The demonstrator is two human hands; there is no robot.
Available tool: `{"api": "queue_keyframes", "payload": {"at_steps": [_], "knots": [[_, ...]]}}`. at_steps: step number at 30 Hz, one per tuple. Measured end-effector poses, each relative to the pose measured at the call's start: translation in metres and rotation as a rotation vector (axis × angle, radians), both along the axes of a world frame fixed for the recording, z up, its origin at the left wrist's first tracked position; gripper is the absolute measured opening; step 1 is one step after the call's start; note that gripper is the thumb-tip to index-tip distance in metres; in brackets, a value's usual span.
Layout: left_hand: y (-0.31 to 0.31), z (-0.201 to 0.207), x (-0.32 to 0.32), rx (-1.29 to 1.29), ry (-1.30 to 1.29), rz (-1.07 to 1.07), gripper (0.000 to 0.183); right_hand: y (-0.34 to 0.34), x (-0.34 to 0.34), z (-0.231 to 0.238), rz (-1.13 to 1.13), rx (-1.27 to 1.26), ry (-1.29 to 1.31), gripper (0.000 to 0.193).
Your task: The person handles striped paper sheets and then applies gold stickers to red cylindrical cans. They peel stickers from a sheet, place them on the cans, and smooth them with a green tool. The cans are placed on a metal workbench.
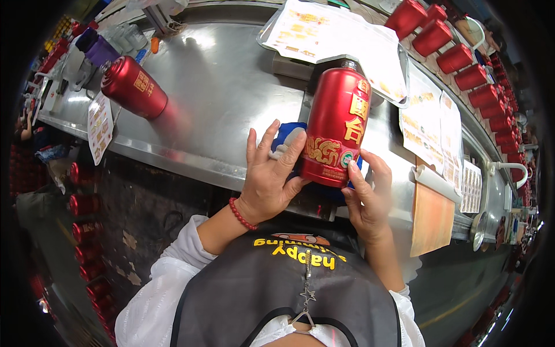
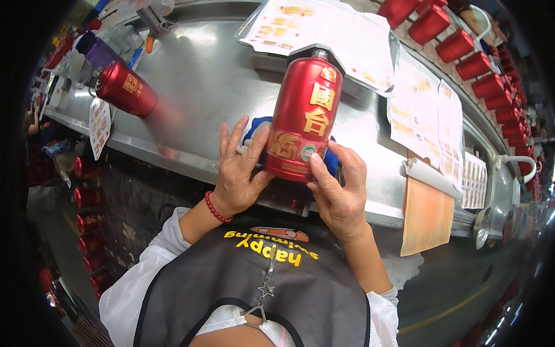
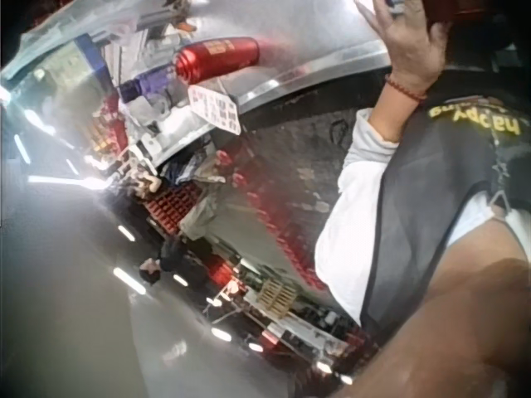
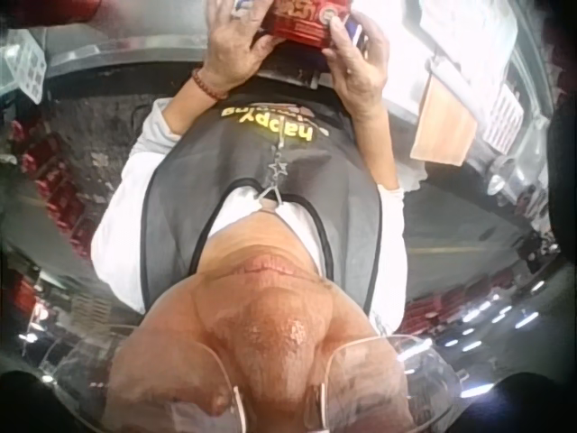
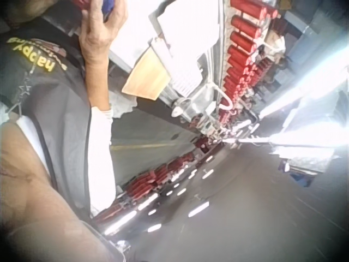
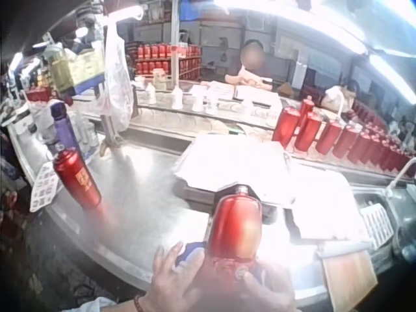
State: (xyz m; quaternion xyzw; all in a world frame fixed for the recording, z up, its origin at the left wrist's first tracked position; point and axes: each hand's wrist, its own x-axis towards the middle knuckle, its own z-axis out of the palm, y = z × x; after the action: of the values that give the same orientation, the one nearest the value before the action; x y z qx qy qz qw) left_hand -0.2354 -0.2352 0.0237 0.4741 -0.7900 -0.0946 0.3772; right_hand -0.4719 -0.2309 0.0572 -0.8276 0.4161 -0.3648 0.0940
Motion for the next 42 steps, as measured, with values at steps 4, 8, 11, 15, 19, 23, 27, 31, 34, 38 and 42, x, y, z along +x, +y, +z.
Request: {"api": "queue_keyframes", "payload": {"at_steps": [4,8,11,15,19,23,27,31,34,38,42], "knots": [[0.007,0.015,-0.006,-0.086,-0.074,0.086,0.077,0.001,0.001,-0.001,-0.004,-0.008,-0.002,0.041],[0.001,0.011,-0.010,-0.006,-0.083,0.084,0.085,0.004,0.001,-0.004,0.002,0.005,-0.017,0.043],[-0.004,0.016,-0.013,-0.005,-0.032,0.076,0.095,0.004,0.001,-0.008,0.005,0.008,-0.027,0.052],[-0.015,0.029,-0.018,-0.067,-0.099,0.014,0.097,0.005,0.002,-0.010,-0.014,0.023,-0.047,0.059],[-0.016,0.006,-0.006,-0.002,-0.047,-0.030,0.098,0.007,0.002,-0.014,-0.023,0.029,-0.068,0.060],[-0.014,0.014,-0.015,0.025,-0.057,-0.011,0.103,0.008,0.001,-0.013,-0.054,0.020,-0.088,0.067],[-0.018,0.015,-0.015,0.003,-0.080,-0.017,0.105,0.009,-0.002,-0.016,-0.068,0.006,-0.093,0.071],[-0.017,0.008,-0.004,0.041,-0.066,-0.048,0.111,0.008,-0.002,-0.016,-0.060,0.013,-0.098,0.070],[-0.018,0.019,-0.018,0.008,-0.031,-0.029,0.112,0.010,-0.006,-0.018,-0.072,0.034,-0.096,0.068],[-0.021,0.017,-0.013,-0.003,-0.100,-0.042,0.116,0.008,-0.016,-0.020,-0.128,0.024,-0.080,0.062],[-0.021,0.012,-0.013,0.010,-0.087,-0.051,0.120,-0.002,-0.023,-0.002,-0.241,0.047,-0.442,0.046]]}}
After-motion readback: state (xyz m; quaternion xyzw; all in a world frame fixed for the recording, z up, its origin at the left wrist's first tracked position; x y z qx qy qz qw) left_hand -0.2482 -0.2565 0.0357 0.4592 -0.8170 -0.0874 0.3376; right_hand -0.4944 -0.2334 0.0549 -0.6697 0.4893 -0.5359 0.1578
